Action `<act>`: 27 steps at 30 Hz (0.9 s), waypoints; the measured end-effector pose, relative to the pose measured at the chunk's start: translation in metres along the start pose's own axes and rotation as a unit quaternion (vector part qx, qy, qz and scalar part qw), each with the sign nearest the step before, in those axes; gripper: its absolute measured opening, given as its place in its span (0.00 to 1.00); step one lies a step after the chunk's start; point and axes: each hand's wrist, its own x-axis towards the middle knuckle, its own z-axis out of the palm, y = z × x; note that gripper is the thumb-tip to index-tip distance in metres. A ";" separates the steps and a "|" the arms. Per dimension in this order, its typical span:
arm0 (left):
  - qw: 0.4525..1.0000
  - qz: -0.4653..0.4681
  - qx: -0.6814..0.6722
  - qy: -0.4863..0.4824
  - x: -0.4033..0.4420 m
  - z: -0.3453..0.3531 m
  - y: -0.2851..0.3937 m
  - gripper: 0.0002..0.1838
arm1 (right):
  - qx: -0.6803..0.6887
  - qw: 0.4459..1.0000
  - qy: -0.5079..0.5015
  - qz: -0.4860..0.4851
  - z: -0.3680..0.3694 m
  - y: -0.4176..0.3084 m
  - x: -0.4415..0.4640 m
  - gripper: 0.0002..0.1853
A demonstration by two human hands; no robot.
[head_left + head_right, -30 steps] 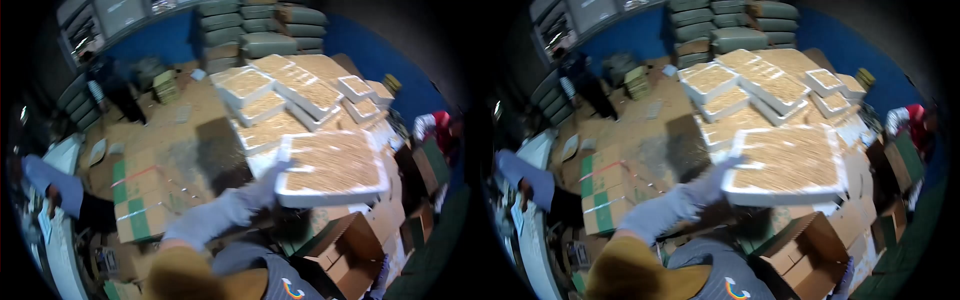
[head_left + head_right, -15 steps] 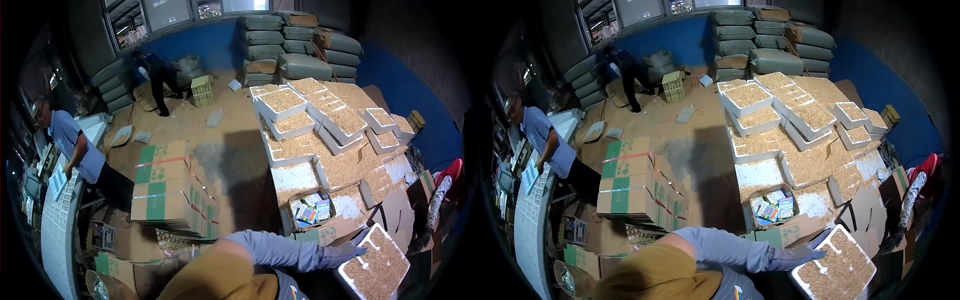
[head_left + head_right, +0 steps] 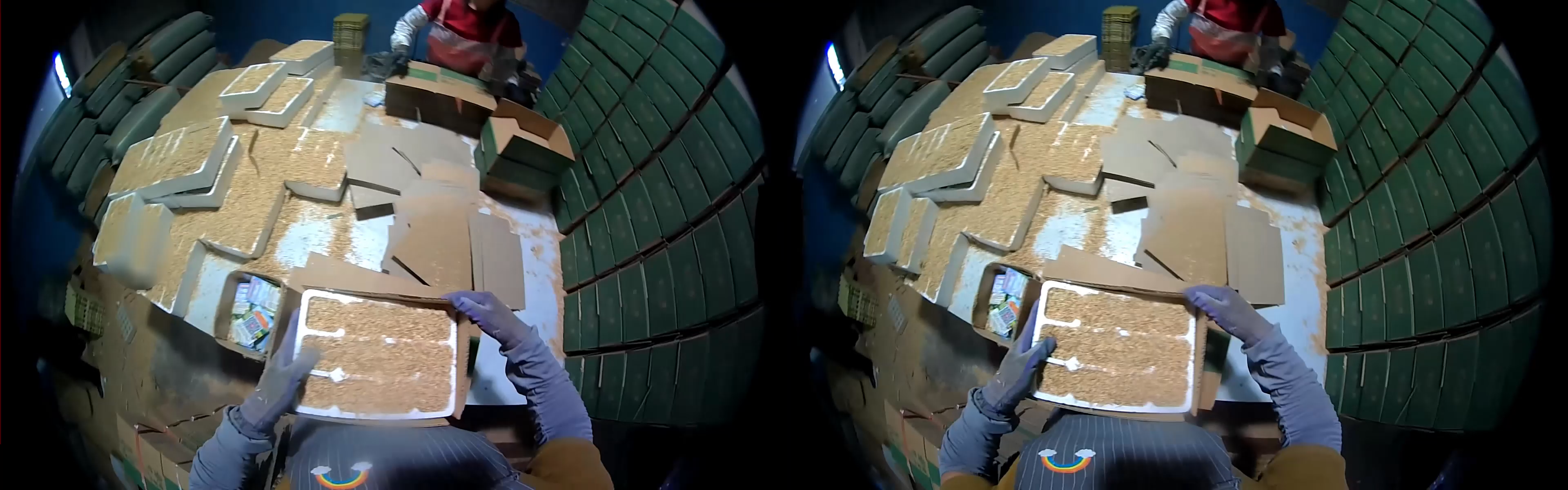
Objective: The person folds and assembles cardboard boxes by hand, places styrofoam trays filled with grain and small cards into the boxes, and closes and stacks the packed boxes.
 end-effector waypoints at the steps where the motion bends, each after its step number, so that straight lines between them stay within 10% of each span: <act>1: 0.994 -0.081 -0.067 0.021 -0.003 0.003 0.035 0.36 | 0.072 0.995 -0.042 0.048 -0.010 -0.004 0.005 0.23; 5: 0.976 -0.175 0.125 0.048 0.008 0.013 0.043 0.30 | 0.015 0.998 0.053 0.025 -0.044 0.089 0.079 0.27; 7: 0.974 -0.062 0.186 0.114 0.016 0.029 0.021 0.26 | -0.267 0.901 0.321 0.117 -0.054 0.128 0.104 0.43; 11: 0.905 0.059 0.383 0.175 0.015 0.034 0.032 0.20 | -0.323 0.899 0.195 0.224 -0.056 0.198 0.120 0.55; 13: 0.870 0.178 0.417 0.194 0.007 0.025 0.039 0.19 | -0.414 0.888 0.183 0.084 -0.069 0.280 0.135 0.33; 14: 0.865 0.228 0.414 0.167 0.000 0.017 0.048 0.19 | -0.348 0.906 0.133 0.200 -0.069 0.217 0.118 0.29; 20: 0.896 -0.076 0.300 0.318 -0.008 -0.083 -0.047 0.19 | -0.278 0.901 0.204 0.264 -0.066 0.241 0.110 0.60; 23: 0.796 -0.080 0.551 0.236 0.008 -0.094 -0.114 0.29 | -0.330 0.881 0.184 0.284 -0.051 0.264 0.115 0.61; 27: 0.792 -0.115 0.555 0.227 0.023 -0.096 -0.150 0.27 | -0.358 0.875 0.176 0.273 -0.040 0.256 0.106 0.52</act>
